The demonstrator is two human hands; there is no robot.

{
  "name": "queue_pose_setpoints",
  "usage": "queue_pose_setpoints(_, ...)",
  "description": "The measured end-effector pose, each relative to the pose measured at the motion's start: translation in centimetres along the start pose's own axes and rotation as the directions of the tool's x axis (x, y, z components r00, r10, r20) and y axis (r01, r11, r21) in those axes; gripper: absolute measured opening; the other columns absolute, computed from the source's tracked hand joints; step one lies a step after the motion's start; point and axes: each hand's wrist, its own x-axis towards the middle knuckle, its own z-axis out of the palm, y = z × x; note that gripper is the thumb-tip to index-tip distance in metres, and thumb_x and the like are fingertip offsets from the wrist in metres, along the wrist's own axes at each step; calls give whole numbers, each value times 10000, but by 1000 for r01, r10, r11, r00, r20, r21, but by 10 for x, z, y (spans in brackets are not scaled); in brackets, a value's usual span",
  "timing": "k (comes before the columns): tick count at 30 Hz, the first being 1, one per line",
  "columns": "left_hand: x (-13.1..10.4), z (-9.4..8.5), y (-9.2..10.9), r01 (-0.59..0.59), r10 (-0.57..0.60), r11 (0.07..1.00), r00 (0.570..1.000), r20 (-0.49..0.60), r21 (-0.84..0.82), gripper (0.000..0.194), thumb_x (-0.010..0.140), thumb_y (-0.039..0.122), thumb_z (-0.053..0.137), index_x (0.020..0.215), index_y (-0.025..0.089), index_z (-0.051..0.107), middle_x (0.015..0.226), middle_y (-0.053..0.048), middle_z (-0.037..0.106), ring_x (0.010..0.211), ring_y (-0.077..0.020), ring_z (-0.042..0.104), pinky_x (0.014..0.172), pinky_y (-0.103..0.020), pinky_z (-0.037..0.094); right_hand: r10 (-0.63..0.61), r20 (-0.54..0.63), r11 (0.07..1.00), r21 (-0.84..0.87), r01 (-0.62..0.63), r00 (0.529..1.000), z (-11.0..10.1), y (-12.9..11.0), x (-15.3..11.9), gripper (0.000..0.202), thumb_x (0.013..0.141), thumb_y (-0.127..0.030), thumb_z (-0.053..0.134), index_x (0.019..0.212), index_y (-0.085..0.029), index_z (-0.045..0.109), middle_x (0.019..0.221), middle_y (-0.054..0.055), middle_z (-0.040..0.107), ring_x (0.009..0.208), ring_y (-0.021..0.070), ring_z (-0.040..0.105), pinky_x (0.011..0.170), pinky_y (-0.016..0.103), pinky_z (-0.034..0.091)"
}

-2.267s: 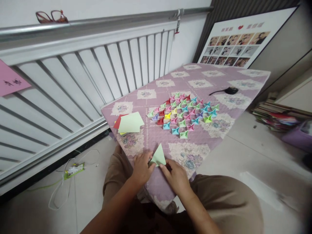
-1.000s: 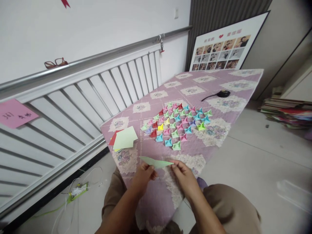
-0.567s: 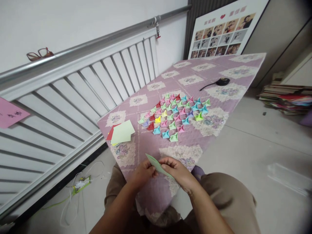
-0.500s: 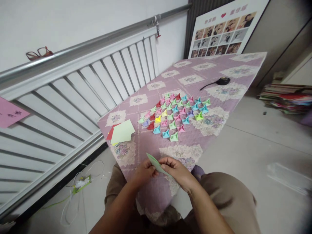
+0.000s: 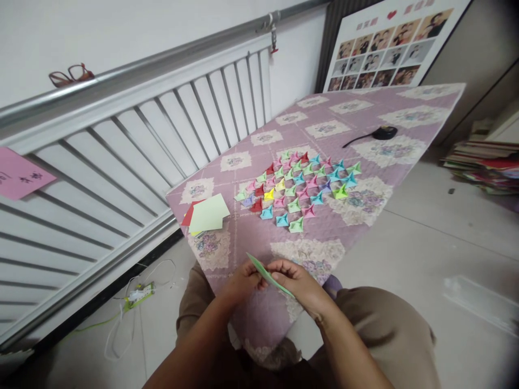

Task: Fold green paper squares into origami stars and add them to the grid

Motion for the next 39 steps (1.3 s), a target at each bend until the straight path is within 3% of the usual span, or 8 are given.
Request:
queue_pose_setpoints(9,-7,4,17,-49,46,997,998,47,60,62,786,209,517,806,163,552,664,19,558,607,-96,514,619,-238,420,39,-53,993,-106,-44,998,6,-8,-1,328,812,-503,577,888,-186,616,770,38,697,778,193,655,801,356,470)
queue_pose_setpoints(18,-5,3,16,-56,50,993,997,57,106,65,792,206,512,839,167,535,658,29,552,585,-95,495,602,-235,408,-53,-21,974,-223,47,998,2,-5,2,217,828,-400,553,881,-202,625,744,13,672,743,175,626,783,334,458)
queue_pose_setpoints(24,-9,10,18,-18,20,978,1000,-6,208,149,807,181,485,936,179,559,633,41,550,564,-100,498,587,-228,408,-76,-138,936,-352,23,988,-4,10,5,189,785,-372,563,723,-201,613,635,-21,614,607,137,547,594,250,401)
queue_pose_setpoints(26,-9,15,18,-37,57,972,995,-79,233,226,804,169,490,1018,182,560,685,30,579,579,-104,510,594,-228,416,-110,-212,907,-421,11,971,-5,14,6,167,766,-346,560,701,-199,605,574,-44,539,544,113,472,529,229,348)
queue_pose_setpoints(29,-9,22,20,-112,175,944,967,-185,309,359,783,141,525,1137,197,546,922,-25,639,772,-144,579,742,-270,452,-175,-263,862,-507,19,949,-5,17,7,137,751,-310,543,736,-202,624,569,-53,481,538,106,416,518,225,320)
queue_pose_setpoints(32,-8,25,22,-174,282,885,938,-200,432,387,778,124,534,1158,195,556,1083,-61,624,969,-189,569,895,-322,421,-227,-278,833,-552,38,933,-6,17,7,143,756,-306,530,757,-209,636,587,-46,480,559,116,417,536,231,326)
queue_pose_setpoints(39,-9,20,30,-174,293,838,943,-158,518,270,824,138,474,1046,190,618,978,-40,656,892,-172,583,830,-304,442,-222,-272,832,-554,37,936,-10,20,8,188,748,-270,538,867,-222,676,657,-26,586,615,145,499,585,245,390)
